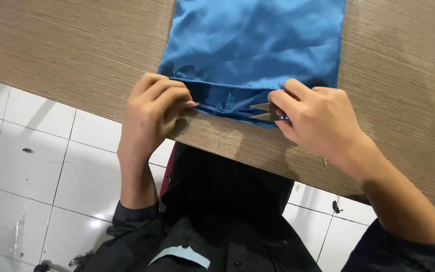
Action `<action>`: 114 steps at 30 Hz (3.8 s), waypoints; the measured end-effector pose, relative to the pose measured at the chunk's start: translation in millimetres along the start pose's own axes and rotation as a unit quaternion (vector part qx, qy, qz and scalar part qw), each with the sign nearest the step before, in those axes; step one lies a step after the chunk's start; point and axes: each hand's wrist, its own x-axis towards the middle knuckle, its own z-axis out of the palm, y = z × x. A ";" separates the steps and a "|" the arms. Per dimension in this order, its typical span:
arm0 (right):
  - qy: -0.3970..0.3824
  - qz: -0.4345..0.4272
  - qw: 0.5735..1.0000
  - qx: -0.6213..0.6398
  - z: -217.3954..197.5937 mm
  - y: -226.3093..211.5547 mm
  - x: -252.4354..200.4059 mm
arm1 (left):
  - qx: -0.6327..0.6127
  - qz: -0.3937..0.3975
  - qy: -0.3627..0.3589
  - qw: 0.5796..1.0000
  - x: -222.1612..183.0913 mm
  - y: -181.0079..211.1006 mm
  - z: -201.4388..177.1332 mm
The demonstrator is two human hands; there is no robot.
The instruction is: Trimming loose threads from blue fabric garments using small scissors on a workbench.
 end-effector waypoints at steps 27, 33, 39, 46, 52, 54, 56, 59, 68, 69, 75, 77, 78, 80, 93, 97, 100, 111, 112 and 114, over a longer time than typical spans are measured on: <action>0.004 0.022 0.977 0.211 -1.7 -31.1 31.1 | -0.083 -0.048 -0.071 0.993 10.0 10.1 15.8; -0.018 0.007 0.984 0.179 -0.1 -32.5 34.1 | -0.081 -0.058 -0.070 0.993 10.4 11.2 14.6; -0.017 -0.012 0.991 0.130 4.5 -36.4 35.0 | -0.077 -0.063 -0.061 0.993 9.0 10.7 16.6; -0.031 -0.039 0.995 0.089 5.6 -35.7 36.4 | -0.071 -0.062 -0.034 0.995 4.8 2.3 25.4; -0.021 -0.049 0.993 0.106 0.9 -35.0 38.4 | -0.065 -0.060 -0.032 0.996 3.9 0.7 25.9; -0.003 -0.043 0.993 0.109 -2.3 -34.3 38.5 | -0.065 -0.060 -0.030 0.996 3.2 -0.1 27.1; 0.016 -0.039 0.993 0.112 -5.8 -33.0 38.6 | -0.063 -0.061 -0.027 0.996 2.3 -1.1 27.8; 0.012 -0.022 0.990 0.135 -12.5 -28.8 37.7 | -0.053 -0.054 -0.023 0.997 2.8 -0.5 27.3; -0.161 0.061 0.960 0.221 -53.9 7.9 22.7 | -0.044 -0.012 -0.036 0.998 1.9 5.0 19.9; -0.222 0.086 0.954 0.182 -55.0 11.9 19.4 | -0.043 -0.013 -0.029 0.999 0.9 4.5 20.1; -0.307 0.113 0.941 0.091 -48.6 22.3 7.5 | 0.068 0.010 -0.029 0.997 -7.2 -1.8 14.6; -0.325 0.115 0.934 0.090 -47.1 25.3 4.2 | 0.116 0.014 -0.045 0.992 -6.4 -0.8 9.6; -0.301 0.096 0.943 0.099 -44.5 28.6 0.7 | 0.122 0.020 -0.053 0.991 -5.4 -0.2 6.7; -0.279 0.079 0.951 0.111 -46.2 32.1 -4.9 | 0.126 0.025 -0.064 0.990 -4.1 0.0 3.6; -0.113 0.144 0.962 0.202 -29.2 47.6 -7.7 | 0.099 0.033 -0.131 0.986 23.1 -23.6 1.0; -0.047 0.123 0.970 0.204 -9.0 54.9 -7.9 | 0.126 0.040 -0.079 0.988 28.2 -35.2 11.7; -0.034 0.133 0.970 0.199 -0.3 57.5 -5.3 | 0.166 0.025 -0.055 0.984 33.0 -25.5 13.6; 0.005 0.122 0.985 0.123 3.9 52.4 -6.0 | 0.168 0.068 -0.001 0.983 34.4 -4.7 26.6; 0.014 0.125 0.986 0.114 2.2 49.9 -5.2 | 0.137 0.065 -0.012 0.988 34.1 -3.7 28.8; 0.025 0.136 0.985 0.105 -1.5 42.6 -1.4 | 0.091 0.043 -0.022 0.995 37.8 -3.2 29.1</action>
